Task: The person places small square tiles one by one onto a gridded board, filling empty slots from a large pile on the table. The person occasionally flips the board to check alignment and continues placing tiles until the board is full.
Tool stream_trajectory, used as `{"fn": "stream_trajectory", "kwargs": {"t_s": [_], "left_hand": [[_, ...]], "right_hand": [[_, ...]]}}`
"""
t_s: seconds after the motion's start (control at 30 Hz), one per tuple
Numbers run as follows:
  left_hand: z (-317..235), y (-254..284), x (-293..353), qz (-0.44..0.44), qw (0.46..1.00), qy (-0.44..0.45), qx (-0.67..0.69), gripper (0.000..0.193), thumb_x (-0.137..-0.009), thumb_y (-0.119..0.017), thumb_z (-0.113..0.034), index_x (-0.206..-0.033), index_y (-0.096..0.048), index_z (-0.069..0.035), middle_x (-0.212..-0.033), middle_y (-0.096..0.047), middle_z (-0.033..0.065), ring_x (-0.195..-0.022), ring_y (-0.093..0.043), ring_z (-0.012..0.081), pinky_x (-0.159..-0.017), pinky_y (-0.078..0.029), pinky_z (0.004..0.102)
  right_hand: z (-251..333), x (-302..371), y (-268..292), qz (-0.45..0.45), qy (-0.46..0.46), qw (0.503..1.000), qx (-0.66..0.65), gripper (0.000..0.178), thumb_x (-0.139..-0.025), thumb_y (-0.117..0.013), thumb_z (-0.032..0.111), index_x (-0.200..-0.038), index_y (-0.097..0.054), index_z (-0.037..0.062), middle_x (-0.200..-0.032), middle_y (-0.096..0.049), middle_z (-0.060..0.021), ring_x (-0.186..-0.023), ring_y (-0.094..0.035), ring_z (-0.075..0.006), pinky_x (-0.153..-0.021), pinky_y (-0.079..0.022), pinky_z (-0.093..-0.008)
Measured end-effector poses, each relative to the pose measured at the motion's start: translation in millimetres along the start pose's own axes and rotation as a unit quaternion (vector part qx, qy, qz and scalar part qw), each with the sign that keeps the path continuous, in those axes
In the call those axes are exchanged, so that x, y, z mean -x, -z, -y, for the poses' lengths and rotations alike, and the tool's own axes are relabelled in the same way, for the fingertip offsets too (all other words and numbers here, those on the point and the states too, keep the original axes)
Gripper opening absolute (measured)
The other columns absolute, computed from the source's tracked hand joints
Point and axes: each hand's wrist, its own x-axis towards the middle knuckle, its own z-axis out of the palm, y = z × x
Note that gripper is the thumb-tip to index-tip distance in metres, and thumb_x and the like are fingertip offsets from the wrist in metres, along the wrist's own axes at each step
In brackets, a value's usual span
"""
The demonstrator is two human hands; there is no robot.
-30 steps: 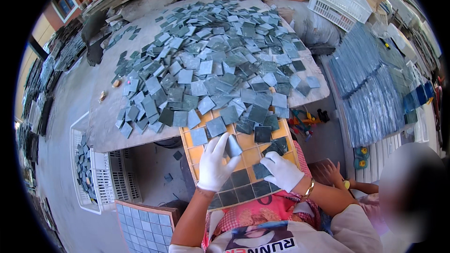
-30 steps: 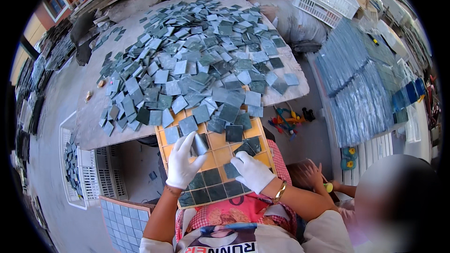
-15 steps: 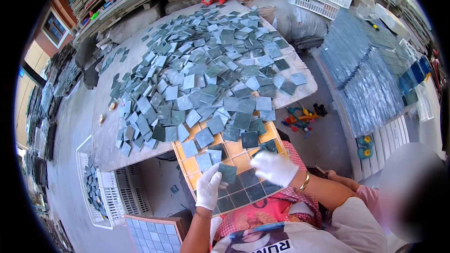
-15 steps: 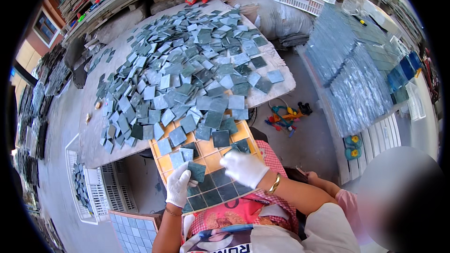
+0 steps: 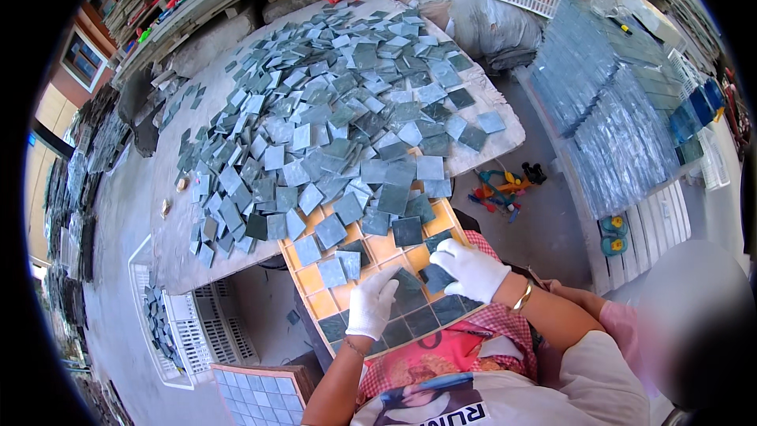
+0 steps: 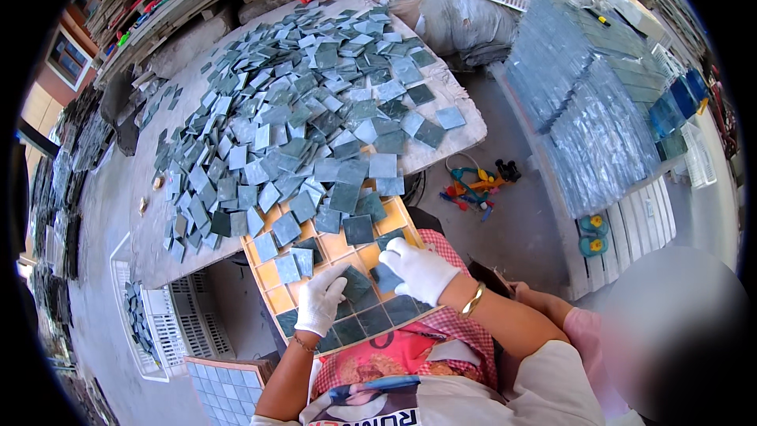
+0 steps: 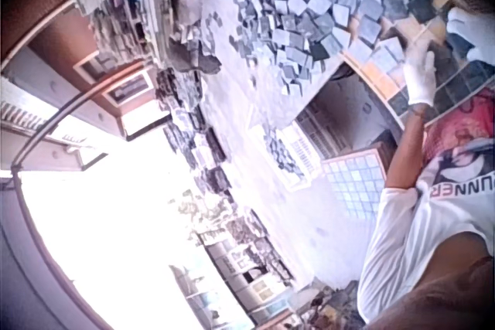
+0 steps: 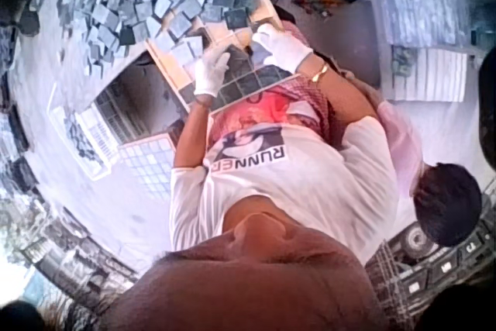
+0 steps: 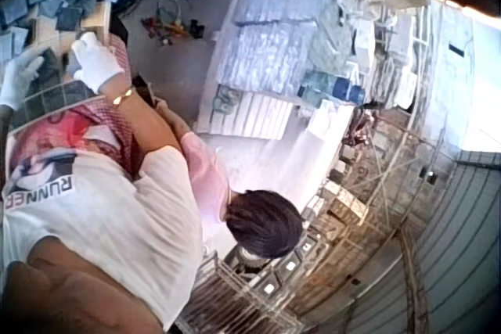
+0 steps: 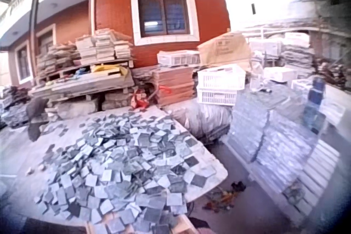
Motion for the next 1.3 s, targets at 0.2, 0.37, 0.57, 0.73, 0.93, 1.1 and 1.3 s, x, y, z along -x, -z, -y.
{"fn": "stream_trajectory", "kwargs": {"t_s": [0.2,0.37,0.57,0.73,0.93,1.1,1.3], "left_hand": [[1,8,7,-0.036,0.999,0.011,0.032,0.032,-0.087,-0.056,-0.006,-0.117,-0.062,0.002,-0.09,-0.066,0.0084,-0.062,-0.058,0.009,-0.058,-0.049,0.0223],[7,-9,0,-0.015,0.998,0.008,0.056,0.03,-0.087,-0.055,-0.004,-0.116,-0.062,0.002,-0.093,-0.065,0.0077,-0.062,-0.059,0.0088,-0.058,-0.049,0.0222],[-5,0,-23,-0.029,0.997,0.013,0.075,0.03,-0.086,-0.053,-0.002,-0.114,-0.063,-0.003,-0.094,-0.065,0.0085,-0.067,-0.06,0.0093,-0.059,-0.051,0.0244],[-21,-5,-28,0.008,0.986,0.049,0.159,0.03,-0.087,-0.053,0.0,-0.115,-0.061,-0.002,-0.093,-0.066,0.0067,-0.068,-0.06,0.0084,-0.062,-0.051,0.0222],[-39,-34,-30,0.091,0.983,0.027,0.159,0.039,-0.082,-0.066,-0.006,-0.118,-0.053,0.0,-0.1,-0.063,0.0113,-0.08,-0.063,0.0156,-0.071,-0.053,0.028],[-50,-50,-40,0.001,0.925,-0.232,-0.302,0.064,-0.066,-0.077,-0.024,-0.121,-0.052,-0.002,-0.116,-0.053,0.0123,-0.095,-0.056,0.0313,-0.081,-0.048,0.0393],[-38,-59,-53,-0.006,0.914,-0.23,-0.335,0.058,-0.065,-0.078,-0.025,-0.113,-0.055,-0.004,-0.111,-0.052,0.0116,-0.093,-0.056,0.0286,-0.079,-0.048,0.0387]], "right_hand": [[6,9,-15,-0.002,-0.023,1.0,-0.006,0.039,-0.076,-0.071,0.013,-0.109,-0.053,0.0047,-0.105,-0.05,-0.013,-0.092,-0.059,-0.0306,-0.08,-0.051,-0.0376],[-4,16,-18,-0.078,0.034,0.996,-0.006,0.034,-0.081,-0.065,0.018,-0.111,-0.055,0.0069,-0.104,-0.056,-0.0121,-0.089,-0.061,-0.0286,-0.077,-0.052,-0.0379],[-30,14,27,-0.142,-0.055,0.988,0.003,0.037,-0.08,-0.066,0.021,-0.113,-0.055,0.01,-0.118,-0.056,-0.0104,-0.095,-0.062,-0.03,-0.077,-0.053,-0.0378],[-27,-5,32,-0.15,0.029,0.988,-0.005,0.048,-0.078,-0.07,0.022,-0.121,-0.054,0.0093,-0.123,-0.053,-0.0127,-0.094,-0.062,-0.0297,-0.078,-0.053,-0.037],[-19,-2,38,-0.088,0.014,0.986,-0.138,0.032,-0.081,-0.067,0.021,-0.11,-0.061,0.0097,-0.088,-0.065,-0.0127,-0.076,-0.066,-0.0261,-0.068,-0.052,-0.0351],[-43,32,31,-0.095,-0.109,0.968,-0.207,0.023,-0.082,-0.063,0.022,-0.101,-0.065,0.0102,-0.086,-0.065,-0.0127,-0.076,-0.064,-0.029,-0.07,-0.051,-0.0363],[-40,34,3,-0.16,-0.161,0.967,-0.119,0.027,-0.078,-0.069,0.02,-0.101,-0.06,0.0096,-0.085,-0.059,-0.0119,-0.074,-0.062,-0.029,-0.068,-0.051,-0.0373]]}}
